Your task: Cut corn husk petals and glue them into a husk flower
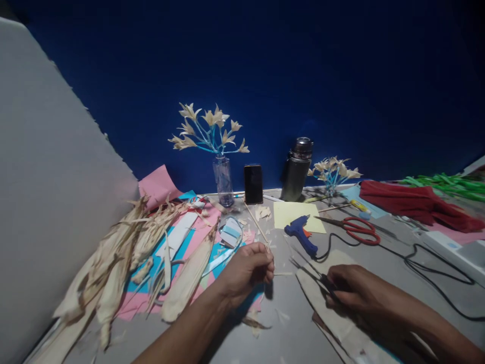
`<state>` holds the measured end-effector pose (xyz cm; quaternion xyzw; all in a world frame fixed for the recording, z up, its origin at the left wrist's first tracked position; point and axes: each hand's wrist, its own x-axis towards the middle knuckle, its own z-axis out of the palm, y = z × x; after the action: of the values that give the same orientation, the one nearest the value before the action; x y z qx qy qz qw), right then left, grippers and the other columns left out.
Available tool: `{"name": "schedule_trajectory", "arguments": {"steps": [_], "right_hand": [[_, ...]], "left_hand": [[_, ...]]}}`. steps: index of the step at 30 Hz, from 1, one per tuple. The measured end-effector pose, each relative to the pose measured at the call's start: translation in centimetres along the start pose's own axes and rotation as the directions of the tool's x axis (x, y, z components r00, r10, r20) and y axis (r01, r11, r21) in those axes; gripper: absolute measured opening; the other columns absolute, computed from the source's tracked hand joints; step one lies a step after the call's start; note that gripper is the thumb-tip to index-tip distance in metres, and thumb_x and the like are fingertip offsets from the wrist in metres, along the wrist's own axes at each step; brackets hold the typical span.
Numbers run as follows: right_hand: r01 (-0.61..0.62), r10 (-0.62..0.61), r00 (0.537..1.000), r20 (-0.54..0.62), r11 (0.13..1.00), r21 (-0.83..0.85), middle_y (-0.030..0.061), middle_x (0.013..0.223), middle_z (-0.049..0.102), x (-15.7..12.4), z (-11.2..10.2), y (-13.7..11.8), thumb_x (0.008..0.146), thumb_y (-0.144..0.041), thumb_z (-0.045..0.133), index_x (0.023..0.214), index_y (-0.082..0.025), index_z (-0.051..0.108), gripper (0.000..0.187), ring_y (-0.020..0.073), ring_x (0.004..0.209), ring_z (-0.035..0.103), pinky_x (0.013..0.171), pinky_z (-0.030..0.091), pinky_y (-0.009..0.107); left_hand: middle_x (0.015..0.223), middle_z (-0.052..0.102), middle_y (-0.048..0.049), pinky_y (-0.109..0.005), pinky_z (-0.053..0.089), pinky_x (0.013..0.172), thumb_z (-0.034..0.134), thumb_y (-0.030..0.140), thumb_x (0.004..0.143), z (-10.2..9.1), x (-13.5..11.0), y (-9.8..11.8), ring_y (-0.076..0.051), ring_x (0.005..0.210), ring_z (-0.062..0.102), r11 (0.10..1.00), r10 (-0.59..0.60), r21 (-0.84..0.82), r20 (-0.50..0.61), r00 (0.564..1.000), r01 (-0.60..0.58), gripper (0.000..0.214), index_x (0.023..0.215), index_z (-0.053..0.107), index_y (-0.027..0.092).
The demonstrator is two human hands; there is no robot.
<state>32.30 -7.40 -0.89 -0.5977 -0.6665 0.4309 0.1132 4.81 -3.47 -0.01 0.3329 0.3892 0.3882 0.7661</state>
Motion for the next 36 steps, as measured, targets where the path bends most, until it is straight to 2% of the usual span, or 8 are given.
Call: {"name": "schedule_trajectory", "arguments": {"steps": [6,9,14,19,21,24,29,36], "right_hand": [[0.010,-0.065,0.984,-0.165,0.950,-0.313,0.0014,0.070,0.065,0.0,1.0,0.1,0.073,-0.020,0.063,0.071,-0.020,0.054,0.009,0.0176,0.064,0.055,0.059,0.034,0.027],[0.118,-0.168,0.977,-0.129,0.938,-0.326,0.0033,0.079,0.069,-0.4,0.7,0.1,0.079,-0.024,0.062,0.079,-0.021,0.062,0.003,0.0203,0.071,0.059,0.064,0.039,0.029],[0.211,-0.243,0.950,-0.195,0.963,-0.169,0.0042,0.086,0.071,-0.7,0.4,-3.5,0.088,-0.033,0.055,0.088,-0.022,0.070,0.018,0.0211,0.078,0.063,0.070,0.044,0.029],[0.321,-0.275,0.941,-0.195,0.909,0.267,0.0040,0.088,0.071,2.2,2.4,-8.4,0.078,-0.040,0.069,0.101,-0.018,0.072,0.032,0.0169,0.069,0.060,0.061,0.044,0.026],[0.345,-0.276,0.931,-0.238,0.878,0.331,0.0038,0.085,0.070,3.6,3.1,-9.3,0.074,-0.038,0.072,0.089,-0.017,0.072,0.026,0.0163,0.069,0.058,0.062,0.044,0.027],[0.356,-0.271,0.926,-0.263,0.860,0.366,0.0022,0.071,0.067,5.3,3.5,-9.8,0.070,-0.034,0.073,0.074,-0.016,0.070,0.018,0.0158,0.066,0.056,0.061,0.043,0.027],[0.417,-0.312,0.903,-0.296,0.800,0.430,0.0020,0.071,0.069,6.7,4.0,-9.4,0.072,-0.032,0.072,0.074,-0.017,0.073,0.016,0.0161,0.067,0.058,0.063,0.044,0.027],[0.419,-0.282,0.901,-0.329,0.761,0.496,0.0025,0.068,0.068,7.7,4.8,-7.7,0.073,-0.032,0.075,0.068,-0.017,0.073,0.016,0.0170,0.066,0.058,0.064,0.044,0.029]], "left_hand": [[0.057,0.062,-0.0019,-0.024,0.042,0.056,0.072,0.016,0.067,0.4,-0.8,0.3,-0.012,0.052,0.055,0.957,0.245,0.182,-0.079,0.966,-0.227,0.012,0.064,0.061,0.017],[0.055,0.062,-0.0016,-0.025,0.043,0.058,0.071,0.013,0.066,0.6,-1.0,0.3,-0.013,0.054,0.056,0.912,0.339,0.278,-0.091,0.936,-0.303,0.010,0.062,0.062,0.017],[0.057,0.062,-0.0022,-0.024,0.040,0.056,0.071,0.013,0.067,0.9,-1.3,-0.3,-0.013,0.055,0.054,0.880,0.337,0.376,-0.059,0.940,-0.292,0.010,0.061,0.063,0.017],[0.058,0.060,0.0002,-0.023,0.038,0.056,0.074,0.020,0.067,1.2,-1.3,-0.6,-0.011,0.056,0.050,0.853,0.360,0.427,-0.061,0.931,-0.302,0.014,0.062,0.061,0.017],[0.059,0.060,0.0007,-0.024,0.038,0.057,0.075,0.023,0.068,1.0,-1.0,-0.6,-0.011,0.057,0.050,0.820,0.402,0.475,-0.078,0.913,-0.320,0.016,0.062,0.061,0.017],[0.060,0.060,0.0004,-0.025,0.039,0.059,0.074,0.025,0.071,0.5,-0.6,-0.6,-0.013,0.059,0.051,0.722,0.494,0.605,-0.111,0.862,-0.336,0.017,0.062,0.062,0.017],[0.062,0.061,-0.0002,-0.027,0.040,0.062,0.067,0.022,0.077,-0.1,-0.3,-0.7,-0.014,0.062,0.052,0.606,0.572,0.729,-0.120,0.812,-0.319,0.014,0.063,0.062,0.018],[0.065,0.062,-0.0002,-0.027,0.041,0.063,0.064,0.026,0.080,0.1,0.1,-1.0,-0.014,0.065,0.053,0.683,0.474,0.677,-0.127,0.871,-0.273,0.014,0.069,0.064,0.018]]}}
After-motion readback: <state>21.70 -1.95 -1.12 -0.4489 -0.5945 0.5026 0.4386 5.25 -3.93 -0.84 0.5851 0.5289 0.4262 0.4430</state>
